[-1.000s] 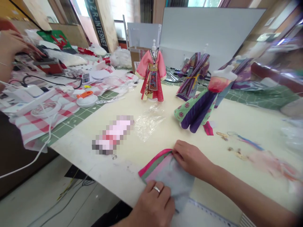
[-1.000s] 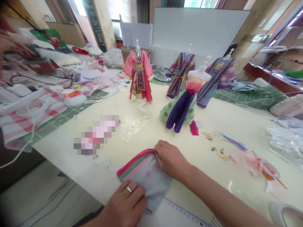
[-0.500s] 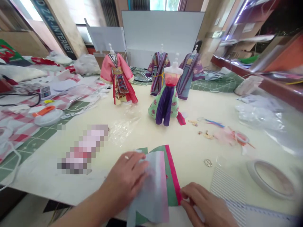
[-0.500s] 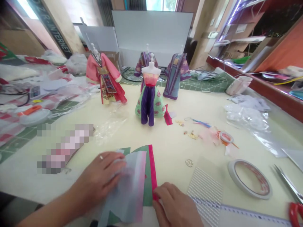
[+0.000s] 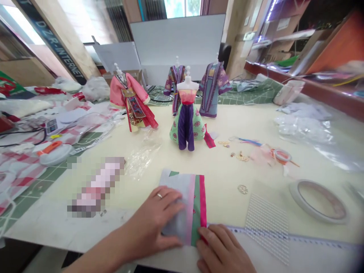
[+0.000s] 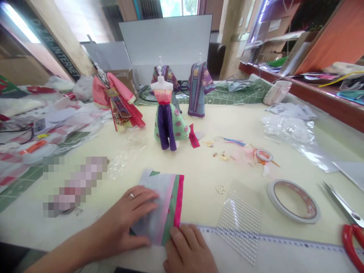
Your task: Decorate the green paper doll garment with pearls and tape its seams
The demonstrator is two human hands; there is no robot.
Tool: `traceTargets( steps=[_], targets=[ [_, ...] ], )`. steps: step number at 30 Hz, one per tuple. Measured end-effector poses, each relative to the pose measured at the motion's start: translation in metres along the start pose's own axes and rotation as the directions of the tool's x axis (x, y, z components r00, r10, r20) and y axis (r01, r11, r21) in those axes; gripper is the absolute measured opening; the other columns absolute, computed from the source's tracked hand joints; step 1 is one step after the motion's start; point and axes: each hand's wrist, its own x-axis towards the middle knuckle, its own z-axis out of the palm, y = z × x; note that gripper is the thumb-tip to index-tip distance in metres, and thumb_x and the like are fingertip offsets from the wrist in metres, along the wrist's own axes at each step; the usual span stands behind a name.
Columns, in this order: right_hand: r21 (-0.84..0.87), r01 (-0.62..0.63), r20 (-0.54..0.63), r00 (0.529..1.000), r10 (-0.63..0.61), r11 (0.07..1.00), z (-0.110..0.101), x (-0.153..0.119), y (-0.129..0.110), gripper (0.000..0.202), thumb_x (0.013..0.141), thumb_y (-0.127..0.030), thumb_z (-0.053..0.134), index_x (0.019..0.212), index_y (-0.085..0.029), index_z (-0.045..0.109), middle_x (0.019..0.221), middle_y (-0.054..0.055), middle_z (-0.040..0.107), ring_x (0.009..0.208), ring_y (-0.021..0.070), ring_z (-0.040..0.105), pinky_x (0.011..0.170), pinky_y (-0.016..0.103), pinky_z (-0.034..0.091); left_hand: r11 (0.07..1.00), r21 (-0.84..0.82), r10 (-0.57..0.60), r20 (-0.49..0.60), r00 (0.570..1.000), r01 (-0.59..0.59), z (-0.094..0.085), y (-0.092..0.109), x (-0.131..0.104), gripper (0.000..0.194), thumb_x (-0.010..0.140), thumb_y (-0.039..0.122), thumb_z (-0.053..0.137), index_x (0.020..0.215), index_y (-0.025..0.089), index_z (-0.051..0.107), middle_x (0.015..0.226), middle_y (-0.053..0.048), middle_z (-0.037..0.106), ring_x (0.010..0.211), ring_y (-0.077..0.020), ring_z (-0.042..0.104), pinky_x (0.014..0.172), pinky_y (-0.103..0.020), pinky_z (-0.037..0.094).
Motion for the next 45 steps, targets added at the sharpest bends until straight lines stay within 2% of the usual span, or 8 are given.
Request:
traceTargets(
  steps=[3, 7, 15, 21, 26, 30, 37, 45],
  targets=[
    [0.017, -0.023, -0.015, 1.0, 0.023, 1.0, 0.001, 0.0, 0.001, 0.024, 0.086, -0.016, 0.042, 0.084, -0.02, 0.065, 0.091, 0.003, 0.07, 0.079, 0.0232, 0.062, 0.075, 0.035, 0.052, 0.998, -0.068, 0.004, -0.028, 1.0, -0.006, 0.011, 0.02, -0.002, 0.049, 0.062, 0.038, 0.079, 0.102, 0.018, 0.059, 0.117, -0.011, 0.059, 0.108, -0.0298, 0.053, 0.095, -0.047, 0.043],
    [0.045, -0.028, -0.02, 0.999, 0.029, 0.999, 0.001, -0.002, 0.002, 0.025, 0.088, -0.017, 0.041, 0.088, -0.019, 0.066, 0.094, 0.004, 0.069, 0.083, 0.0229, 0.061, 0.078, 0.035, 0.05, 0.995, -0.103, -0.013, -0.093, 0.996, 0.004, 0.021, 0.025, -0.002, 0.006, 0.079, 0.017, 0.065, 0.08, 0.018, 0.059, 0.111, -0.007, 0.06, 0.108, -0.0242, 0.053, 0.094, -0.04, 0.045],
    [0.062, -0.015, -0.05, 0.999, 0.018, 0.998, 0.0, -0.005, 0.002, 0.026, 0.092, -0.018, 0.041, 0.09, -0.017, 0.067, 0.095, 0.004, 0.068, 0.085, 0.0218, 0.058, 0.078, 0.035, 0.049, 0.978, -0.204, -0.092, -0.215, 0.972, 0.048, 0.02, 0.026, -0.005, 0.014, 0.086, 0.012, 0.053, 0.082, 0.02, 0.063, 0.104, -0.003, 0.065, 0.103, -0.0185, 0.057, 0.093, -0.032, 0.045],
    [0.055, -0.009, -0.055, 0.998, 0.012, 0.998, -0.001, -0.003, 0.001, 0.025, 0.09, -0.016, 0.042, 0.09, -0.017, 0.066, 0.095, 0.006, 0.068, 0.087, 0.0226, 0.058, 0.078, 0.036, 0.049, 0.87, -0.398, -0.438, -0.351, 0.827, 0.292, 0.002, 0.038, 0.011, 0.014, 0.087, 0.017, 0.053, 0.093, 0.025, 0.063, 0.103, 0.002, 0.069, 0.095, -0.0133, 0.064, 0.087, -0.022, 0.049],
    [0.052, -0.002, -0.066, 0.998, 0.006, 0.999, 0.0, -0.002, 0.001, 0.025, 0.09, -0.015, 0.041, 0.09, -0.016, 0.066, 0.095, 0.006, 0.068, 0.086, 0.0231, 0.058, 0.078, 0.037, 0.05, 0.698, -0.616, -0.611, -0.248, 0.751, 0.365, 0.009, 0.051, 0.027, 0.012, 0.089, 0.022, 0.05, 0.093, 0.025, 0.061, 0.099, 0.003, 0.071, 0.088, -0.0124, 0.067, 0.077, -0.019, 0.053],
    [0.065, 0.002, -0.048, 0.999, 0.001, 0.998, 0.0, -0.001, 0.002, 0.025, 0.088, -0.013, 0.041, 0.088, -0.013, 0.066, 0.094, 0.007, 0.067, 0.084, 0.0229, 0.057, 0.078, 0.036, 0.049, 0.651, -0.661, -0.625, -0.187, 0.758, 0.374, 0.03, 0.055, 0.024, 0.01, 0.089, 0.022, 0.047, 0.09, 0.023, 0.058, 0.1, 0.0, 0.071, 0.093, -0.014, 0.067, 0.079, -0.021, 0.054],
    [0.112, -0.083, -0.071, 0.993, 0.091, 0.99, -0.011, 0.006, 0.004, 0.025, 0.091, -0.019, 0.041, 0.091, -0.012, 0.065, 0.095, 0.009, 0.067, 0.085, 0.0241, 0.057, 0.076, 0.037, 0.048, 0.875, -0.388, -0.432, -0.356, 0.828, 0.29, 0.05, 0.06, 0.01, 0.013, 0.086, 0.016, 0.05, 0.094, 0.024, 0.057, 0.103, -0.001, 0.07, 0.094, -0.0136, 0.067, 0.084, -0.022, 0.053],
    [0.062, -0.159, -0.08, 0.983, 0.164, 0.985, -0.015, 0.017, 0.005, 0.036, 0.092, -0.019, 0.037, 0.118, 0.003, 0.049, 0.111, 0.018, 0.062, 0.105, 0.0267, 0.052, 0.087, 0.04, 0.044, 0.911, -0.361, -0.338, -0.378, 0.862, 0.198, 0.062, 0.064, 0.008, 0.018, 0.088, 0.013, 0.047, 0.102, 0.022, 0.053, 0.106, -0.005, 0.069, 0.101, -0.0153, 0.065, 0.086, -0.024, 0.053]
  ],
)
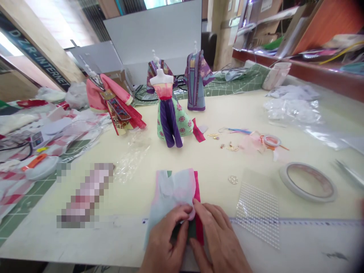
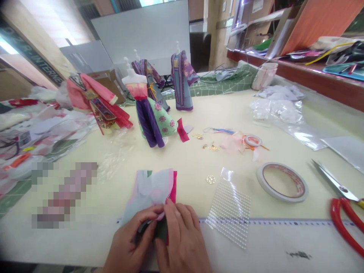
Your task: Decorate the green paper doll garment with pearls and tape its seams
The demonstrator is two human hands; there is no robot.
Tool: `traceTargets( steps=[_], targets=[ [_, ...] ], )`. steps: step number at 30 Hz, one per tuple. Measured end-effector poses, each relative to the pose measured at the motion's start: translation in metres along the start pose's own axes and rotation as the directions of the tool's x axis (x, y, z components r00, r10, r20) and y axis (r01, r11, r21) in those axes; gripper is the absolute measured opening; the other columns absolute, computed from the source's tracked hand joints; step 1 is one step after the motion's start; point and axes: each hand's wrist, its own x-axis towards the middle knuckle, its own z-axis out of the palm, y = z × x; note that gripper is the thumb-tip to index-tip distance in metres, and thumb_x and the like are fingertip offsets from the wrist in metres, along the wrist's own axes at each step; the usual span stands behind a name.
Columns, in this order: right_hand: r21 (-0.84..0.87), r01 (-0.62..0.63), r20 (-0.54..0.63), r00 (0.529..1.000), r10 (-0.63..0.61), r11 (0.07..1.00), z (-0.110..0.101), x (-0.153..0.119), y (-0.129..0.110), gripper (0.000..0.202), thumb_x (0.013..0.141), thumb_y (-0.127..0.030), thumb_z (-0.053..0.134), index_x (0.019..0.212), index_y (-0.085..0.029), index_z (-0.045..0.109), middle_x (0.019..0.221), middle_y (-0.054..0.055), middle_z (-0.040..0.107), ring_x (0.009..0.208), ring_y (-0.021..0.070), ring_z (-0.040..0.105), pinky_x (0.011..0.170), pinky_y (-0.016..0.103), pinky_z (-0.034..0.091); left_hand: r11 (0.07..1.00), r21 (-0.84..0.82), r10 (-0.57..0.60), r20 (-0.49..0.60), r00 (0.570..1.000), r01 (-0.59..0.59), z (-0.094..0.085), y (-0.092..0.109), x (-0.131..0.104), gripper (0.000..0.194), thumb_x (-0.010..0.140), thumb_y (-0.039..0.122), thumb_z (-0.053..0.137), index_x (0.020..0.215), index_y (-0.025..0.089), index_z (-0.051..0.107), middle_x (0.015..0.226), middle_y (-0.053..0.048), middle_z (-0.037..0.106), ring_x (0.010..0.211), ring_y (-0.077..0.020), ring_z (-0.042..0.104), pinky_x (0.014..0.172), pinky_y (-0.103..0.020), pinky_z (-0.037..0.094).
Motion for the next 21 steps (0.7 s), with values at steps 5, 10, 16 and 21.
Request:
traceTargets(
  steps=[5, 10, 16, 21],
  targets=[
    [-0.02, 0.046, 0.03, 0.999, -0.046, 0.999, 0.004, -0.001, 0.002, 0.035, 0.091, -0.015, 0.036, 0.119, 0.0, 0.049, 0.116, 0.016, 0.062, 0.109, 0.0255, 0.052, 0.088, 0.041, 0.043, 0.981, 0.078, 0.169, 0.104, 0.98, -0.177, -0.004, -0.001, 0.006, 0.022, 0.085, 0.01, 0.048, 0.104, 0.021, 0.052, 0.107, -0.006, 0.068, 0.11, -0.0165, 0.06, 0.106, -0.036, 0.038],
    [-0.05, 0.086, 0.038, 0.996, -0.085, 0.995, 0.005, -0.004, 0.006, 0.031, 0.089, -0.014, 0.039, 0.113, -0.005, 0.057, 0.117, 0.012, 0.063, 0.106, 0.0259, 0.055, 0.087, 0.043, 0.043, 0.954, 0.122, 0.237, 0.253, 0.938, -0.273, -0.018, -0.003, 0.013, 0.029, 0.083, 0.006, 0.047, 0.108, 0.019, 0.052, 0.11, -0.007, 0.068, 0.117, -0.0191, 0.055, 0.109, -0.042, 0.032],
    [-0.073, 0.091, 0.039, 0.995, -0.088, 0.993, 0.007, -0.007, 0.007, 0.027, 0.09, -0.02, 0.044, 0.105, -0.01, 0.064, 0.116, 0.011, 0.063, 0.103, 0.0283, 0.058, 0.086, 0.045, 0.046, 0.992, 0.118, 0.025, 0.157, 0.987, -0.044, -0.029, -0.01, 0.04, 0.017, 0.087, 0.016, 0.048, 0.097, 0.024, 0.059, 0.095, -0.002, 0.07, 0.091, -0.018, 0.065, 0.089, -0.037, 0.048],
    [-0.071, 0.087, 0.02, 0.996, -0.086, 0.994, 0.01, -0.009, 0.006, 0.027, 0.089, -0.02, 0.044, 0.102, -0.01, 0.065, 0.113, 0.013, 0.064, 0.101, 0.0288, 0.058, 0.084, 0.045, 0.048, 0.977, 0.086, -0.209, 0.204, 0.956, 0.195, -0.023, -0.009, 0.083, 0.014, 0.084, 0.023, 0.052, 0.093, 0.022, 0.063, 0.087, -0.001, 0.069, 0.077, -0.0169, 0.064, 0.071, -0.029, 0.05]
  ],
)
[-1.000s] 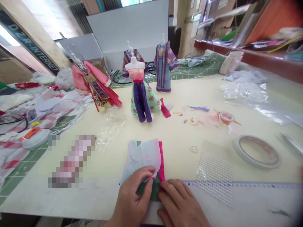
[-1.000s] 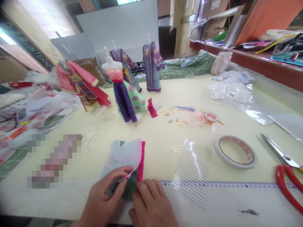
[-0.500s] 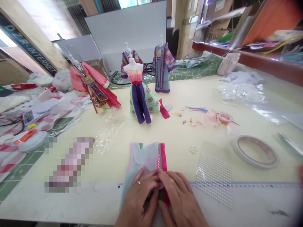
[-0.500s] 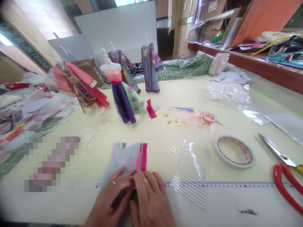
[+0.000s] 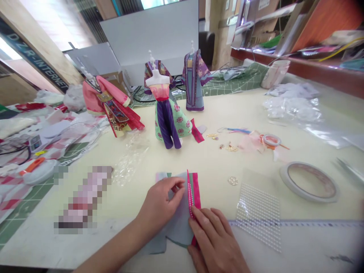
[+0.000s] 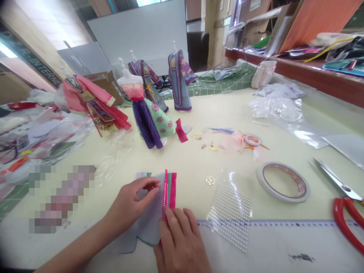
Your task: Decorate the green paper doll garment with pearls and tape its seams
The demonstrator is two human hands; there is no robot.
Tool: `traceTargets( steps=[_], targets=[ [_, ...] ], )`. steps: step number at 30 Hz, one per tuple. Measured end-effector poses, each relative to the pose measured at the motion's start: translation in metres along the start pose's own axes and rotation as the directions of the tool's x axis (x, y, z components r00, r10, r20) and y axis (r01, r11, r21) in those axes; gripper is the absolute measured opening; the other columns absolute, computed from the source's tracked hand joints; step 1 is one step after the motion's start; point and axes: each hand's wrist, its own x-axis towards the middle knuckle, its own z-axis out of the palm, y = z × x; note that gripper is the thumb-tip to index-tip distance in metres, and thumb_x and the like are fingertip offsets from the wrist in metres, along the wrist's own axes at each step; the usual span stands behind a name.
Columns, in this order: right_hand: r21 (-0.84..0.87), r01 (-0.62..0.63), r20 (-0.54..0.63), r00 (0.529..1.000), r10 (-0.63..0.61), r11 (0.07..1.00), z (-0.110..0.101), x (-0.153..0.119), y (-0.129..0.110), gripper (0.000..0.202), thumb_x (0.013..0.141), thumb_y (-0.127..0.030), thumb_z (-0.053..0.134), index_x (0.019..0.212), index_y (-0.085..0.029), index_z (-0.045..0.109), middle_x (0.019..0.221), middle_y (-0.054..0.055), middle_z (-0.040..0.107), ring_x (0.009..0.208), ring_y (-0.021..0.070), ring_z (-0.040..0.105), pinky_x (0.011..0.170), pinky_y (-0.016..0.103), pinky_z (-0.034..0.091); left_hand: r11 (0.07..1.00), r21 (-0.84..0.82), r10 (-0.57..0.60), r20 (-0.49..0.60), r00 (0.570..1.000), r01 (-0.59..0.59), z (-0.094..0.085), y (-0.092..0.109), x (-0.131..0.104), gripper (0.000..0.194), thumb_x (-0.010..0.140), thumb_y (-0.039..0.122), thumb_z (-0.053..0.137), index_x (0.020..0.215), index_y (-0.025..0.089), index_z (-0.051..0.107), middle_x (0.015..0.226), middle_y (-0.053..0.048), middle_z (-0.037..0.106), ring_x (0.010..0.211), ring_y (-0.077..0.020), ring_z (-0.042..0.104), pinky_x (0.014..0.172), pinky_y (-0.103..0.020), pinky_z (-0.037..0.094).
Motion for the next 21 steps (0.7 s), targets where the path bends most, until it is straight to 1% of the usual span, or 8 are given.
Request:
traceTargets(
  steps=[2, 4, 7, 9, 12, 16, 21],
  targets=[
    [-0.006, -0.004, -0.011, 1.0, 0.003, 1.0, 0.001, -0.001, -0.001, 0.026, 0.089, -0.019, 0.044, 0.101, -0.01, 0.065, 0.112, 0.013, 0.064, 0.101, 0.0291, 0.058, 0.084, 0.046, 0.048, 0.999, -0.021, -0.025, 0.028, 0.999, 0.026, 0.003, 0.004, 0.015, 0.017, 0.082, 0.023, 0.055, 0.097, 0.022, 0.062, 0.081, 0.001, 0.068, 0.071, -0.0154, 0.063, 0.066, -0.026, 0.049],
    [-0.005, -0.006, -0.016, 1.0, 0.006, 1.0, 0.001, -0.002, -0.001, 0.026, 0.088, -0.019, 0.045, 0.1, -0.01, 0.065, 0.111, 0.014, 0.065, 0.1, 0.0292, 0.058, 0.084, 0.046, 0.047, 0.999, -0.026, -0.024, 0.048, 0.999, 0.025, 0.007, 0.007, 0.027, 0.022, 0.08, 0.021, 0.056, 0.101, 0.021, 0.061, 0.076, 0.002, 0.067, 0.066, -0.014, 0.062, 0.063, -0.024, 0.048],
    [0.011, -0.029, -0.02, 0.999, 0.03, 1.0, -0.002, -0.002, -0.001, 0.025, 0.088, -0.018, 0.044, 0.1, -0.011, 0.065, 0.11, 0.014, 0.065, 0.1, 0.0285, 0.058, 0.085, 0.046, 0.047, 0.999, -0.034, -0.012, 0.078, 0.997, 0.015, 0.013, 0.008, 0.036, 0.026, 0.078, 0.017, 0.055, 0.104, 0.02, 0.06, 0.071, 0.003, 0.065, 0.062, -0.0126, 0.06, 0.062, -0.023, 0.047],
    [0.02, -0.037, -0.02, 0.999, 0.037, 0.999, -0.004, -0.002, -0.001, 0.024, 0.089, -0.018, 0.044, 0.099, -0.011, 0.065, 0.109, 0.013, 0.065, 0.1, 0.0279, 0.058, 0.086, 0.045, 0.047, 0.999, -0.039, -0.004, 0.097, 0.995, 0.008, 0.017, 0.008, 0.039, 0.027, 0.078, 0.016, 0.053, 0.104, 0.02, 0.06, 0.07, 0.004, 0.065, 0.061, -0.0121, 0.06, 0.062, -0.023, 0.047],
    [0.023, -0.013, -0.013, 1.0, 0.013, 1.0, -0.006, -0.004, 0.0, 0.024, 0.088, -0.017, 0.044, 0.1, -0.011, 0.064, 0.108, 0.013, 0.066, 0.098, 0.0271, 0.059, 0.085, 0.045, 0.048, 0.999, -0.046, 0.006, 0.117, 0.993, -0.001, 0.019, 0.007, 0.039, 0.029, 0.078, 0.015, 0.052, 0.105, 0.019, 0.06, 0.07, 0.003, 0.064, 0.062, -0.0123, 0.06, 0.063, -0.023, 0.047],
    [-0.008, 0.001, 0.009, 1.0, 0.0, 1.0, -0.007, -0.011, 0.002, 0.023, 0.086, -0.015, 0.046, 0.1, -0.012, 0.064, 0.109, 0.014, 0.065, 0.097, 0.0267, 0.06, 0.083, 0.044, 0.049, 0.998, -0.054, 0.019, 0.137, 0.99, -0.012, 0.021, 0.005, 0.038, 0.031, 0.078, 0.015, 0.051, 0.107, 0.02, 0.06, 0.071, 0.003, 0.065, 0.063, -0.0133, 0.06, 0.064, -0.024, 0.048],
    [-0.048, 0.015, -0.019, 1.0, -0.016, 0.999, -0.006, -0.015, 0.001, 0.023, 0.083, -0.01, 0.047, 0.096, -0.016, 0.065, 0.1, 0.011, 0.067, 0.092, 0.0263, 0.061, 0.081, 0.044, 0.049, 0.998, -0.058, 0.028, 0.156, 0.987, -0.02, 0.023, 0.003, 0.04, 0.031, 0.078, 0.014, 0.051, 0.107, 0.02, 0.06, 0.071, 0.003, 0.065, 0.063, -0.0134, 0.059, 0.064, -0.024, 0.048]
  ],
)
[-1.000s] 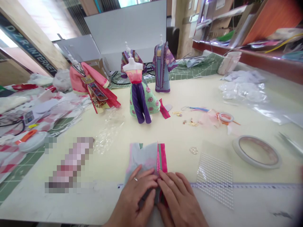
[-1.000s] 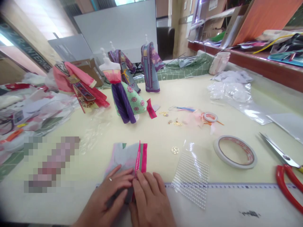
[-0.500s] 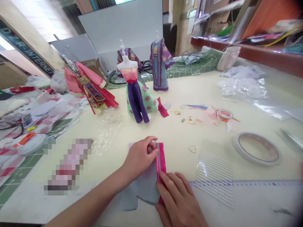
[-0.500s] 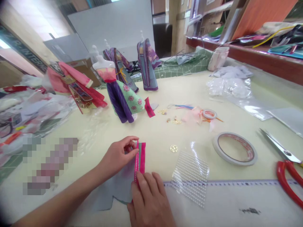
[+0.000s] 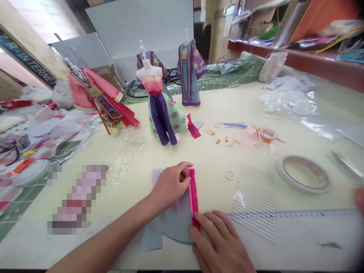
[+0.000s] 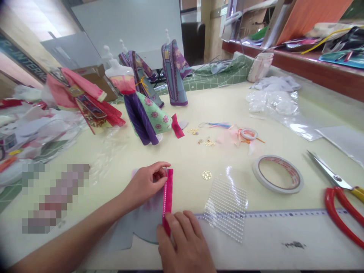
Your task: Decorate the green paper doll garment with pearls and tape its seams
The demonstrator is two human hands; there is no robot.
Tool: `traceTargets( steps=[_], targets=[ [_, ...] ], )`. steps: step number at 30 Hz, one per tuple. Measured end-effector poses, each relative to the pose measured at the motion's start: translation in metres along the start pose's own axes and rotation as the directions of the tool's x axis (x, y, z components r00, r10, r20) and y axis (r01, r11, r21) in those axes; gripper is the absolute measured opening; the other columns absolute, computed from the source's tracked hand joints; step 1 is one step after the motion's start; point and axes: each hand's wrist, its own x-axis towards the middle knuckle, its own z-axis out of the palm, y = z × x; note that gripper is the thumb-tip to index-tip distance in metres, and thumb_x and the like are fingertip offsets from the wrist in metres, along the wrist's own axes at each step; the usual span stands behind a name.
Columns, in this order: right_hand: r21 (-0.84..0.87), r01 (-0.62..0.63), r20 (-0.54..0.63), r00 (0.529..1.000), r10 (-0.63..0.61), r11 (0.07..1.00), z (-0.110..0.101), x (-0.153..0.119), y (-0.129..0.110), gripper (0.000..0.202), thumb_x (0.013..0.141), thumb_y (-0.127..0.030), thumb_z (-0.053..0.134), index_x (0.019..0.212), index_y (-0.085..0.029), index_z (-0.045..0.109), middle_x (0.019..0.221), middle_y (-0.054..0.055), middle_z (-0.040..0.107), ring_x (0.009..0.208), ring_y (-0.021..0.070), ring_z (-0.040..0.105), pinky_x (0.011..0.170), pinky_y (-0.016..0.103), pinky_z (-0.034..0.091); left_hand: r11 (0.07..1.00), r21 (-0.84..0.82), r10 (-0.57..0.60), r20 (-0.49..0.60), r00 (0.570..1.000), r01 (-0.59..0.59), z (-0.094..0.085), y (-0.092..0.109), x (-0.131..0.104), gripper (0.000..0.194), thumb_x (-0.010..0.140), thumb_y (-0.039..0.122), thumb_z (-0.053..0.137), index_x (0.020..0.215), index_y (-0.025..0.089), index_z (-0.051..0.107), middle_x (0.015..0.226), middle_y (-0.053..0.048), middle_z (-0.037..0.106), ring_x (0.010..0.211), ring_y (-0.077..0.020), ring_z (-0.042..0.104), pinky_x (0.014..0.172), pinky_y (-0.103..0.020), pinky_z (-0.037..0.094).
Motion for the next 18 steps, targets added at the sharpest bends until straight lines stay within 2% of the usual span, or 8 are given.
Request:
traceTargets(
  steps=[6, 15, 18],
  targets=[
    [0.027, -0.02, -0.041, 0.999, 0.021, 0.999, -0.003, 0.0, -0.003, 0.024, 0.08, -0.005, 0.047, 0.09, -0.017, 0.066, 0.085, 0.008, 0.066, 0.081, 0.0221, 0.062, 0.08, 0.042, 0.05, 1.0, 0.016, 0.006, 0.022, 1.0, -0.006, -0.001, 0.002, 0.002, 0.032, 0.076, 0.013, 0.051, 0.106, 0.021, 0.061, 0.07, 0.003, 0.064, 0.062, -0.0133, 0.059, 0.062, -0.023, 0.046],
    [0.079, 0.003, -0.049, 0.999, 0.001, 0.997, -0.007, -0.007, -0.005, 0.022, 0.083, -0.005, 0.047, 0.088, -0.015, 0.065, 0.083, 0.005, 0.068, 0.078, 0.0191, 0.062, 0.081, 0.038, 0.048, 0.998, 0.062, 0.021, 0.059, 0.998, -0.025, -0.001, 0.004, 0.005, 0.035, 0.075, 0.013, 0.05, 0.107, 0.021, 0.061, 0.073, 0.002, 0.065, 0.063, -0.0141, 0.059, 0.059, -0.022, 0.044],
    [0.144, -0.025, -0.034, 0.999, 0.03, 0.989, -0.011, -0.004, -0.006, 0.021, 0.082, -0.006, 0.046, 0.09, -0.014, 0.064, 0.082, 0.005, 0.066, 0.074, 0.018, 0.06, 0.074, 0.035, 0.05, 0.995, 0.086, 0.036, 0.074, 0.997, -0.042, -0.001, 0.005, 0.006, 0.036, 0.074, 0.013, 0.05, 0.107, 0.021, 0.061, 0.071, 0.002, 0.064, 0.062, -0.0145, 0.058, 0.058, -0.023, 0.044]
  ],
)
